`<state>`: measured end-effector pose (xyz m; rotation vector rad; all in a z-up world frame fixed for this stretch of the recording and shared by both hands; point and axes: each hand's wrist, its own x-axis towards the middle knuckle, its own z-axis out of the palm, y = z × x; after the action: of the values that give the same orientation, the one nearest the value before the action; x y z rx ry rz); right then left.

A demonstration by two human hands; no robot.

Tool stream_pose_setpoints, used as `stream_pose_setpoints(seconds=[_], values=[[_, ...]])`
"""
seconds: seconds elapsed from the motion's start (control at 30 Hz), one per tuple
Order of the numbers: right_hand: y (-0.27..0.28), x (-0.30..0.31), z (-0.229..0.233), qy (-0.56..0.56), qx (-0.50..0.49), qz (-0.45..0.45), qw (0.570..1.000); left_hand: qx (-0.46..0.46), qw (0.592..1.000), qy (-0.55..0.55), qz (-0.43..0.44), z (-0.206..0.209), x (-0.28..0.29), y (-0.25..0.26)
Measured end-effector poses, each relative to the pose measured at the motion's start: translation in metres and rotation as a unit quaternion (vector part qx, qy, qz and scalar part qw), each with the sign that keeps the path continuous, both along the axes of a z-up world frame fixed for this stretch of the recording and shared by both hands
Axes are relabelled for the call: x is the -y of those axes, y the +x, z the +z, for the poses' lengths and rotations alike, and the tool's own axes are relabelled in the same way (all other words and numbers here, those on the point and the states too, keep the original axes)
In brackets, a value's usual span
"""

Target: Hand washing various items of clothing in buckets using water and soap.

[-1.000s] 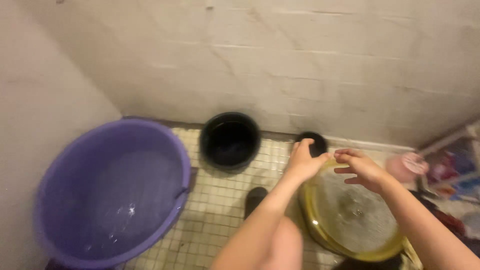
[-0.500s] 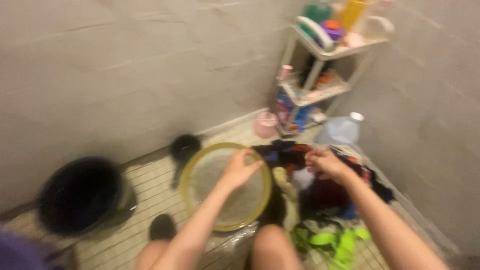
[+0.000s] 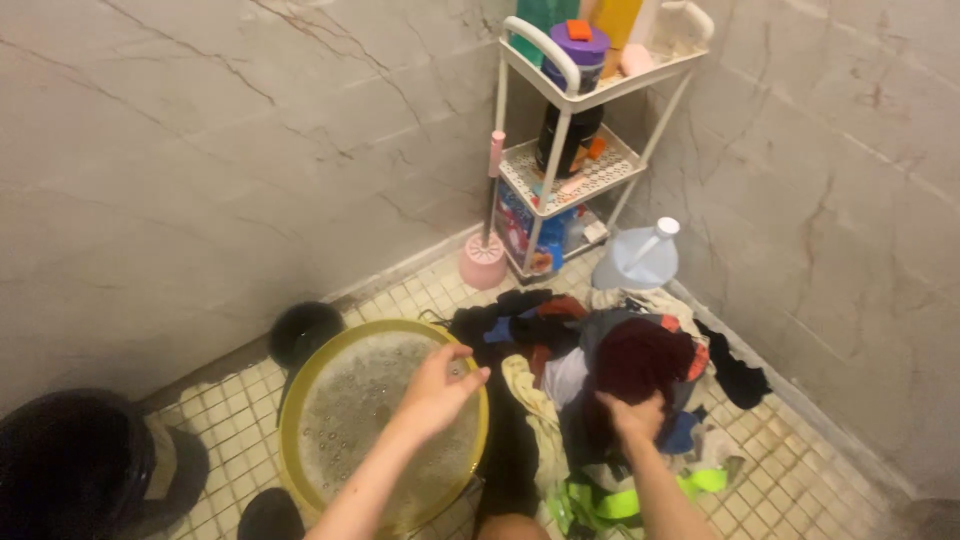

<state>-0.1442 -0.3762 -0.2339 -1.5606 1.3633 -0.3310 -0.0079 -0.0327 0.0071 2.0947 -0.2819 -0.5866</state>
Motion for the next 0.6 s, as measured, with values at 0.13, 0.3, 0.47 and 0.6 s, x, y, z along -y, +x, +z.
stream_pose_setpoints(seconds=[0.13,0.3,0.47,0.6], values=[[0.014,0.012,0.052,-0.216,-0.060,0.083,0.971,-0.013,0.999,0.042,0.007,0.015,-0.007,0.005],[0.048,-0.016,0.251,-0.145,0.112,0.340,0.922,0.024,0.998,-0.054,0.028,0.007,-0.029,0.018],[0.044,-0.112,0.417,-0.065,0.205,0.458,0.863,0.016,0.984,-0.145,0.101,-0.009,-0.053,0.015],[0.078,-0.188,0.417,-0.219,0.002,0.526,0.822,-0.016,0.964,-0.193,0.185,-0.017,-0.090,0.006]])
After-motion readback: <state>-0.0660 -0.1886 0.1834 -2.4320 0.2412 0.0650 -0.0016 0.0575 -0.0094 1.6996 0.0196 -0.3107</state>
